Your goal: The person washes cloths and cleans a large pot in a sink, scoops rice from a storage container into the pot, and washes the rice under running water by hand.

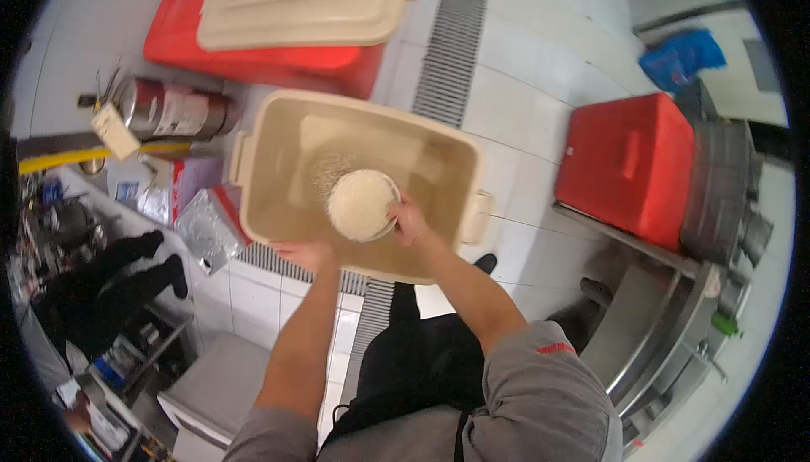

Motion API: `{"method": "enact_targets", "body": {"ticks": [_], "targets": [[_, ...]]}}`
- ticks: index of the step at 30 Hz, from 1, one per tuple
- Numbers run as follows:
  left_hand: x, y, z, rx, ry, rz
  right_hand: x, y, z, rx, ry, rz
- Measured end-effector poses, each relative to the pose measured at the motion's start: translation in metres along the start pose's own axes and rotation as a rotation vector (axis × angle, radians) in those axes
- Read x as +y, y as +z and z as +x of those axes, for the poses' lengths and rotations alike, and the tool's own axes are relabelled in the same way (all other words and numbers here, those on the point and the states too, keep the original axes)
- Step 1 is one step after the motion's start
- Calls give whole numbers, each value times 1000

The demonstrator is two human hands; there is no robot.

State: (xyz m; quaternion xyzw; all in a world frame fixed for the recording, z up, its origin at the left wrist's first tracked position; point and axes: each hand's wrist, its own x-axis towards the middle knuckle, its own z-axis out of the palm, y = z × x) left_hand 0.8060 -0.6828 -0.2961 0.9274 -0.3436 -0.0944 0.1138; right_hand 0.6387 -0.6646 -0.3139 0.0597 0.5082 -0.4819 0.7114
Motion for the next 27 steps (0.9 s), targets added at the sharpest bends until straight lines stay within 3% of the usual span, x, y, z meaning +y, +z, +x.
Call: {"method": "enact_targets", "body": {"ticks": [2,3,4,5,8,9,13,16,17,18,21,23,27], "targets": [[-20,20,7,110,105,205,-21,-6,-55,19,-10,33],[-54,58,21,278,296,422,-30,-13,-82,44,-29,33],[-36,32,16,-10,149,262,-37,-25,-106,13,-71,115],[-62,61,32,77,268,311,-44,-39,-131,-25,-116,198],[-91,54,68,-360,385,-170,-77,-90,-227,30,-217,299],[-60,-6,32,-530,167,-642,-85,-110,-261,22,-324,372],[-39,-32,13,-533,569,-99,-127,-202,-416,312,-497,535],[-19,-42,-22,-517,775,221,-154,-270,-528,530,-789,651],[-13,-46,-35,-509,819,304,-156,-303,-557,709,-844,691],[-7,-50,-48,-503,860,377,-155,-338,-590,850,-828,636],[11,-59,-84,-481,927,487,-186,-374,-674,1214,-1112,414],[18,-63,-97,-464,951,532,-180,-453,-695,1946,-1089,-544],[19,-65,-97,-437,983,562,-190,-495,-722,2408,-794,-1258]]}}
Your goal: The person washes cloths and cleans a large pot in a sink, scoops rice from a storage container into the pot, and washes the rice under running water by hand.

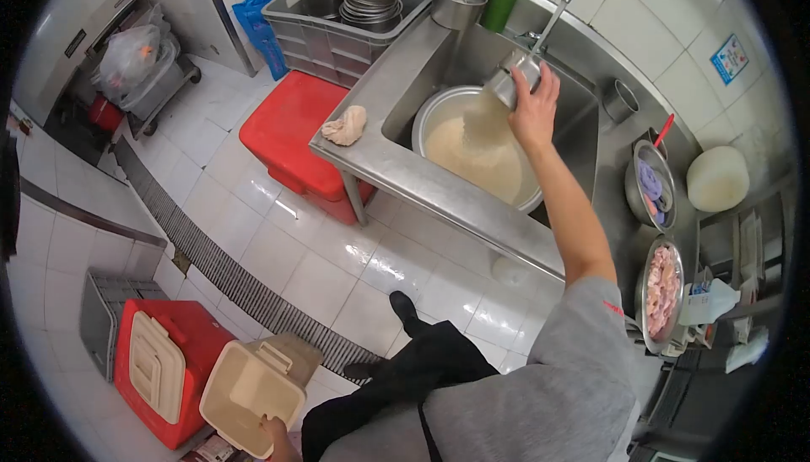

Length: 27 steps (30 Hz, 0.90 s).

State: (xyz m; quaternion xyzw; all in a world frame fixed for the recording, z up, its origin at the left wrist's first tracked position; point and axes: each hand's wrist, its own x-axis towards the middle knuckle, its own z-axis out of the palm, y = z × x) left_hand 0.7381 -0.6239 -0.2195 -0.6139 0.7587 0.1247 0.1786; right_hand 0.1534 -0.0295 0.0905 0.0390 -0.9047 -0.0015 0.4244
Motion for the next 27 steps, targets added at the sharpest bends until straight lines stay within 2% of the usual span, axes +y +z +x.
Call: {"method": "enact_targets", "body": {"ticks": [4,6,7,8,9,10,11,12,13,14,15,16,17,18,19,20,21,23,24,26,27], "targets": [[-2,4,-4,52,31,-60,46,23,25,49,-228,-396],[-2,-3,-26,55,17,-67,56,19,35,22,-141,-456],[0,-10,-38,56,3,-73,53,14,47,136,-67,-328],[4,-15,-47,50,-56,-103,38,14,46,213,248,-222],[6,-21,-56,47,-123,-136,53,29,49,265,339,-257],[-5,-22,-65,45,-199,-171,45,32,45,232,593,-120],[-36,-5,-56,39,-62,-123,64,51,30,191,431,417],[-76,28,-36,31,62,-80,-26,-8,28,-158,887,897],[-112,65,-21,84,93,-76,-45,-2,6,-297,717,1167],[-68,8,-58,108,-48,-282,-101,-24,-7,-499,770,1130],[-88,31,-45,175,-110,-275,-152,-23,-34,-491,700,1365],[-91,32,-37,113,-234,-351,-182,-16,-65,-756,757,1422],[-87,24,-33,130,-280,-409,-245,-28,-93,-1004,718,1464],[-100,37,-18,178,-226,-413,-308,-40,-120,-1257,651,1475],[-94,31,-11,221,-319,-425,-368,-40,-162,-1427,647,1446],[-114,59,8,267,-301,-350,-436,-63,-198,-1664,591,1523],[-110,49,15,299,-347,-343,-493,-79,-238,-1867,576,1437],[-105,37,32,401,-496,-336,-596,-92,-330,-2248,299,1273],[-109,46,42,447,-632,-354,-637,-90,-385,-2319,131,1113],[-115,52,60,483,-899,-467,-701,-118,-459,-2282,103,922],[-116,50,65,475,-1029,-566,-719,-106,-501,-2048,-114,727]]}}
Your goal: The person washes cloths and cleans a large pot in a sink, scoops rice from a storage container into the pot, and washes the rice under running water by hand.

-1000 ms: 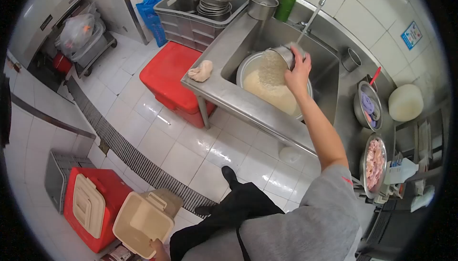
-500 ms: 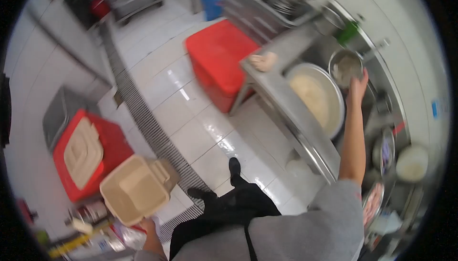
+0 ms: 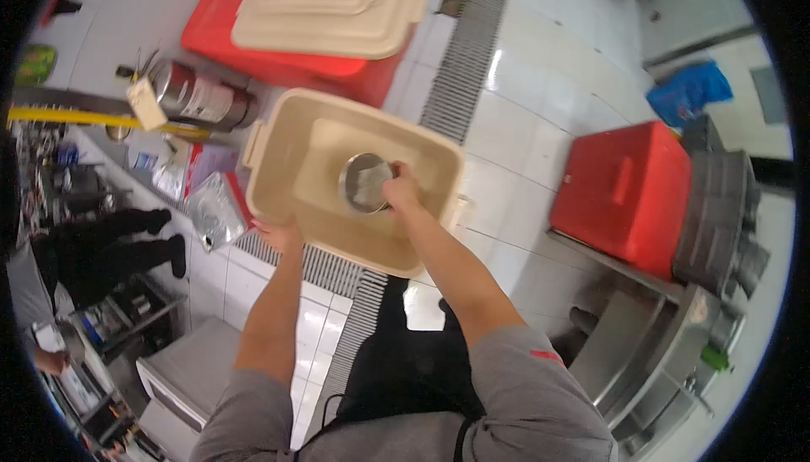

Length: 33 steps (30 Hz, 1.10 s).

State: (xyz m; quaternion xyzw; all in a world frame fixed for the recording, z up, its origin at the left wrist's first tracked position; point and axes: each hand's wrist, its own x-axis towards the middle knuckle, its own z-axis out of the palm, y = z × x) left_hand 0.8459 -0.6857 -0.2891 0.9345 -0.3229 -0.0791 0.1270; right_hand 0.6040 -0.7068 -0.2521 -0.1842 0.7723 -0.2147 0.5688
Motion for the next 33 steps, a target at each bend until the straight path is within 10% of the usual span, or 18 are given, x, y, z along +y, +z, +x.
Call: {"method": "enact_targets", "body": {"ticks": [4,10,16,19,30,33], "targets": [[-20,36,8,-45,3,-472,43,72,69,646,-43,-681],[-12,25,-1,-59,-5,-525,106,181,152,963,-91,-464],[-15,27,0,-91,9,-465,67,228,156,267,-60,-448],[3,10,-2,-138,-106,-483,66,175,139,-336,16,360],[-20,13,19,-300,-42,-150,39,-3,-40,-433,-73,1041],[-86,33,53,-379,316,-332,62,-80,-95,-359,-119,1109]]}}
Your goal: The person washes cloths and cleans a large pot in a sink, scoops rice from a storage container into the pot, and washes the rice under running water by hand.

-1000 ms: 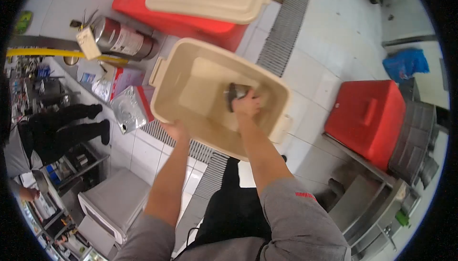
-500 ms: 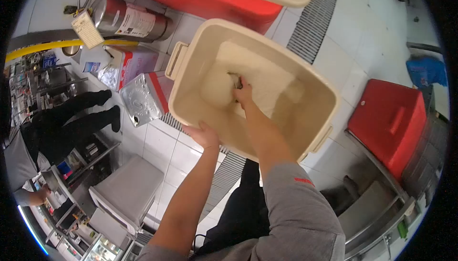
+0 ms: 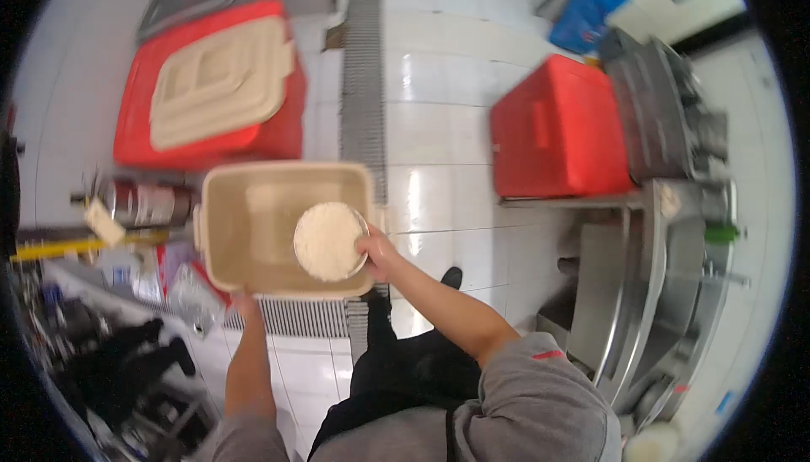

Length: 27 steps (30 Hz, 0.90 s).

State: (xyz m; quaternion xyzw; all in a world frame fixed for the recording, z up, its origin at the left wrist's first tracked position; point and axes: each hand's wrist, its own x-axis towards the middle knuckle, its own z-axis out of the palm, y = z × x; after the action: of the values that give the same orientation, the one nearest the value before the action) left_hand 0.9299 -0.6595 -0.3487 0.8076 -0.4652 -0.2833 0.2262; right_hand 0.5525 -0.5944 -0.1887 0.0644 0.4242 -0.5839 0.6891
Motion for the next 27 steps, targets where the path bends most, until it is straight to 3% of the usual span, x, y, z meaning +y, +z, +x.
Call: {"method": "enact_targets", "body": {"ticks": [2,5,9,11,12,13,14,16,18,19,21,24,25,27], "targets": [[45,-31,-39,20,14,103,-39,-18,-64,12,-105,56],[56,-55,-74,-151,19,283,-93,-70,-167,6,-314,249],[50,-46,-97,-197,-15,550,-165,-155,-317,331,-574,324],[81,-40,-124,-371,170,737,-200,-190,-388,550,-756,342],[105,-41,-145,-404,176,745,-214,-214,-422,571,-809,384],[129,-41,-168,-434,176,752,-232,-214,-459,776,-865,324],[145,-37,-183,-462,171,759,-247,-240,-489,971,-884,209],[157,-29,-192,-493,157,716,-272,-251,-531,1235,-1187,-92],[167,-19,-200,-480,197,732,-283,-319,-562,1874,-1182,-1075],[171,-17,-204,-447,243,773,-287,-324,-572,2001,-1137,-1185],[175,-15,-206,-403,311,813,-296,-331,-583,2230,-1022,-1417],[171,-15,-188,-393,370,828,-310,-373,-607,2357,-875,-1759],[163,-16,-176,-398,384,833,-316,-388,-620,2344,-930,-1956],[157,-23,-167,-397,395,837,-317,-386,-633,2485,-619,-2033]]}}
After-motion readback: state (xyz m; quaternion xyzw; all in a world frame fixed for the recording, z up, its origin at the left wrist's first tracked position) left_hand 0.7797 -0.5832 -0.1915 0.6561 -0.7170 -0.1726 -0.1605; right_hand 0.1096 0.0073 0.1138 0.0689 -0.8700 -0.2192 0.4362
